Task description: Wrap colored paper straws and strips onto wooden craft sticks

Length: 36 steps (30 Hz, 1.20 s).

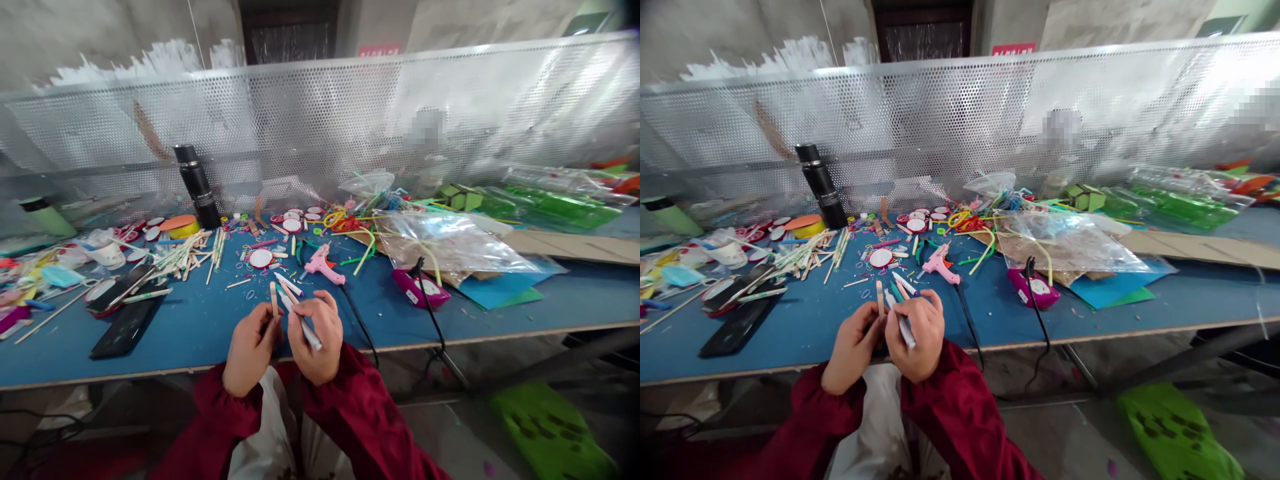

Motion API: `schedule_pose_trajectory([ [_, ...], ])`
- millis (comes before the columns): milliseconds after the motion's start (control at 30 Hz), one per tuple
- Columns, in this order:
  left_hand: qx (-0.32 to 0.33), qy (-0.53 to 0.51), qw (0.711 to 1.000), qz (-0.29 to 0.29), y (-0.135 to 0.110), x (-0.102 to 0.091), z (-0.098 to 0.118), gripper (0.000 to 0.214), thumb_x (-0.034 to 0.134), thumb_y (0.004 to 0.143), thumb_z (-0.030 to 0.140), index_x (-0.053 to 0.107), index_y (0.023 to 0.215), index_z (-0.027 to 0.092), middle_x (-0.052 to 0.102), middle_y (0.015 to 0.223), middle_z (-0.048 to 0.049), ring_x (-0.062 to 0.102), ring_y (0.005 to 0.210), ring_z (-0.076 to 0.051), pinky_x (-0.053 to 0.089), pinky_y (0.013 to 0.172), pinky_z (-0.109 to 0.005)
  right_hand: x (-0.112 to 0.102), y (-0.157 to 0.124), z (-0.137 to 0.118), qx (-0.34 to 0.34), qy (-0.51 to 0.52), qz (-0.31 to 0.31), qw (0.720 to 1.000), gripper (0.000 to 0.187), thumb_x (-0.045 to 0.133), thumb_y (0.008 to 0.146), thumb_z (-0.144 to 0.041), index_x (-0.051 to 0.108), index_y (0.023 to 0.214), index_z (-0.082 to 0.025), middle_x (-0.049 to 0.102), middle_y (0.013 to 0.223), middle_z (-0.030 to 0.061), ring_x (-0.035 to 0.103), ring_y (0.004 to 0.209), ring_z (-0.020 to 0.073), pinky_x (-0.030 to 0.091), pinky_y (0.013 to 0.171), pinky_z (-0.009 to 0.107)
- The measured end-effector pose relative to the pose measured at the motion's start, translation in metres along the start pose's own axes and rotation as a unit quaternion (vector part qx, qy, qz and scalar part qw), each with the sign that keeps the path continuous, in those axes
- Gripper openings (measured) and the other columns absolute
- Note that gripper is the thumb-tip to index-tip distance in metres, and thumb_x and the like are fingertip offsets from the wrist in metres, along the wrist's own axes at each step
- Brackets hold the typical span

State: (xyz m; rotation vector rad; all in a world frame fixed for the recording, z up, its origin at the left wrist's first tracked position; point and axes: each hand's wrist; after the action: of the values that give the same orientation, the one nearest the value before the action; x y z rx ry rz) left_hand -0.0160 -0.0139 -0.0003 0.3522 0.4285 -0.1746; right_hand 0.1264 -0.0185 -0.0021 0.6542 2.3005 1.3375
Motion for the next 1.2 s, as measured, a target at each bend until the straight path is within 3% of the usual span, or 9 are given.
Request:
schedule_pose_trajectory([
  [1200, 0.011, 0.001, 1.0, -0.001, -0.0006, -0.0003, -0.0061, 0.021, 0.048, 0.102, 0.037, 0.058, 0.091, 0.021, 0.059, 0.071, 0.0024, 0.056, 0.068, -0.015, 0.041, 0.064, -0.025, -0.0002, 0.0013, -0.0017, -0.005, 0.015, -0.011, 1.0, 0.012, 0.059, 0.088, -0.012, 0.058, 0.088, -0.024, 0.068, 0.075, -0.003, 0.067, 0.07, 0.0151, 0.045, 0.1, 0.046],
])
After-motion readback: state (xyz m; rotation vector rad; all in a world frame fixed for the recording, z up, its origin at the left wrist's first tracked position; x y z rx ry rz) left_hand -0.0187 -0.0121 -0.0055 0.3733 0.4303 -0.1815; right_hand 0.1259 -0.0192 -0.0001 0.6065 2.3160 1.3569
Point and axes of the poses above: each hand's wrist, its own y-axis towards the middle knuckle, its own x-axis out of the palm, z = x × y
